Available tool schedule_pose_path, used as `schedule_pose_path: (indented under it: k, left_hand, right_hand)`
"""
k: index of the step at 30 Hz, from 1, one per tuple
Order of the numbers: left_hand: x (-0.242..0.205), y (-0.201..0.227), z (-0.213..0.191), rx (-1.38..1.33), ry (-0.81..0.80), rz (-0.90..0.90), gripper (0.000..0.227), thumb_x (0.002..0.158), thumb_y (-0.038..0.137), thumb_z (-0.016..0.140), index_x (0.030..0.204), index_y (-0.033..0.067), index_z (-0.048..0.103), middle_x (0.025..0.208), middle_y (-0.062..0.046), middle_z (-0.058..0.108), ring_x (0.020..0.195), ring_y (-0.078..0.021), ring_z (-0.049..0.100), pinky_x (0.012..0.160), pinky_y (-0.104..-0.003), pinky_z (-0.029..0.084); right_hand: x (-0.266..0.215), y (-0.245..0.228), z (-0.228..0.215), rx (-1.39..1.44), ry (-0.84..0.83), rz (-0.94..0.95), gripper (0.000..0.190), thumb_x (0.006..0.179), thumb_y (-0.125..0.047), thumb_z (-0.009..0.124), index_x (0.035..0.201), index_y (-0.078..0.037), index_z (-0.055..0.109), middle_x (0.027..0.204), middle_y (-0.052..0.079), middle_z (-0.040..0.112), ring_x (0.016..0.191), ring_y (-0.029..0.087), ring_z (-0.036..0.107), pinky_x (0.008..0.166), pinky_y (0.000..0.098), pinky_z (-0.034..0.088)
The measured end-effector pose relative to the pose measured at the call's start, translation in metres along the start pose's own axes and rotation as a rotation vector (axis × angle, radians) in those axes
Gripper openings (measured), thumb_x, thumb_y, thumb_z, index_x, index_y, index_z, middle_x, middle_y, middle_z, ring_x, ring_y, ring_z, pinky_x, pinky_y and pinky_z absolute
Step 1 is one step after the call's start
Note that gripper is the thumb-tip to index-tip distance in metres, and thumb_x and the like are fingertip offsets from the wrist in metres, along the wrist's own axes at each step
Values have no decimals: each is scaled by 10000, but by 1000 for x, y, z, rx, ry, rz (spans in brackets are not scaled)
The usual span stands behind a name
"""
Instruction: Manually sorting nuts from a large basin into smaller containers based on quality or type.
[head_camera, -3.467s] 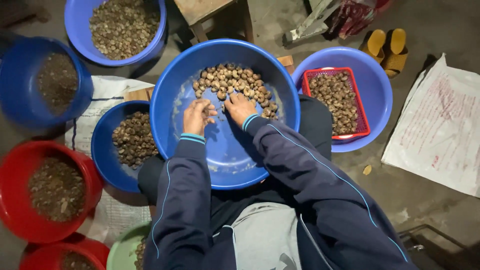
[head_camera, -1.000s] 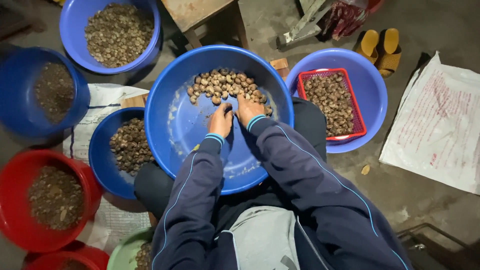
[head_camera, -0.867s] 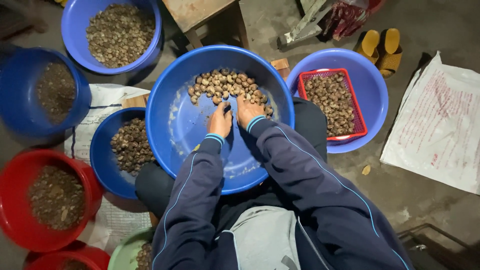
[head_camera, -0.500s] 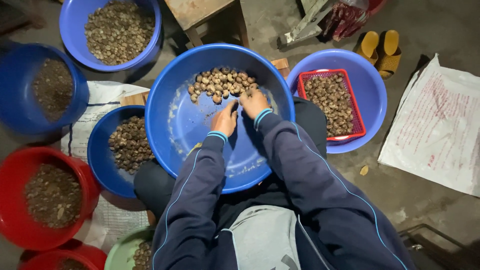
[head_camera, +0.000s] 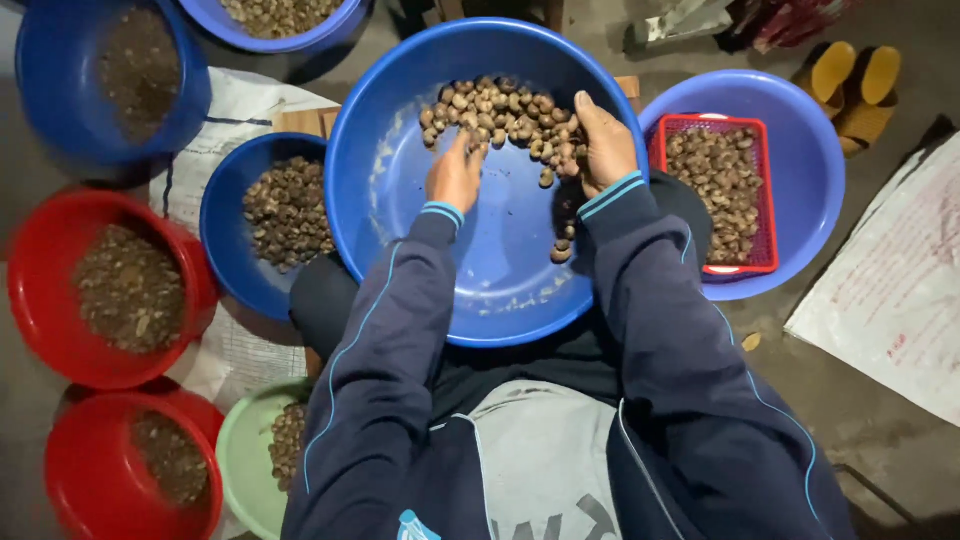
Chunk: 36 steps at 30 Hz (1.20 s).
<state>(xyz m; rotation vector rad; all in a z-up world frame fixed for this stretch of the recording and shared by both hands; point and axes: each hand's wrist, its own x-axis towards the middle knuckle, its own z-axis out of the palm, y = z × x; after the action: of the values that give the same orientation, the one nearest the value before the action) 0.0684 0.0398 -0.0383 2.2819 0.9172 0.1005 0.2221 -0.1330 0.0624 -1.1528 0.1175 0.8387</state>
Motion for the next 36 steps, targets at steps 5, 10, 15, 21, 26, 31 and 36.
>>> schedule_pose_path:
  k: [5,10,15,21,26,31,36]
  left_hand:
    - [9,20,-23,58,-158,-39,273,1080,264,515,1332,175,568,1153,-188,751,1124,-384,706,933,-575,571]
    - [7,20,-14,86,-199,-12,223,1083,184,517,1287,92,518,1107,-239,747,1057,-441,708,879,-636,584]
    - [-9,13,-28,237,-269,-49,271,1059,281,582,1219,71,521,1179,-131,763,1067,-370,724,899,-593,584]
    - [-1,-34,-27,43,-230,-177,407,1048,441,586,1187,59,588,1193,-195,728,1159,-424,670,992,-581,538]
    - [5,-33,-32,-917,-149,-328,240,955,261,635,919,24,625,649,-167,611,398,-185,512,294,-285,414]
    - [-8,-4,-68,-1265,-168,-312,333,1072,352,575,995,31,618,815,-162,627,607,-177,594,409,-220,482]
    - [-4,0,-75,-1608,-273,-322,384,1015,426,561,1110,62,637,918,-221,685,691,-303,661,414,-298,453]
  right_hand:
    - [56,72,-27,-730,88,-238,221,945,-309,764,1045,-114,728,860,141,706,758,271,672,599,402,551]
    - [72,102,-11,-1478,21,-319,259,985,-448,660,1216,-332,639,1100,152,676,997,428,724,891,585,590]
    - [104,145,2,-1804,-130,-217,365,1008,-428,588,1324,-288,471,1283,110,652,1146,348,678,945,666,518]
    - [105,148,-5,-1799,-195,-255,268,1005,-357,550,1214,-217,458,1149,149,665,1057,433,680,900,692,465]
    - [95,147,-8,-1845,-216,-369,340,1002,-340,572,1293,-215,449,1151,146,681,1008,429,707,868,658,518]
    - [88,141,0,-1824,-219,-487,270,1011,-264,509,1272,-198,484,1122,149,701,952,418,731,832,588,572]
    - [84,136,5,-1694,-162,-311,235,1024,-379,474,1124,-168,495,1040,145,725,980,435,723,898,587,543]
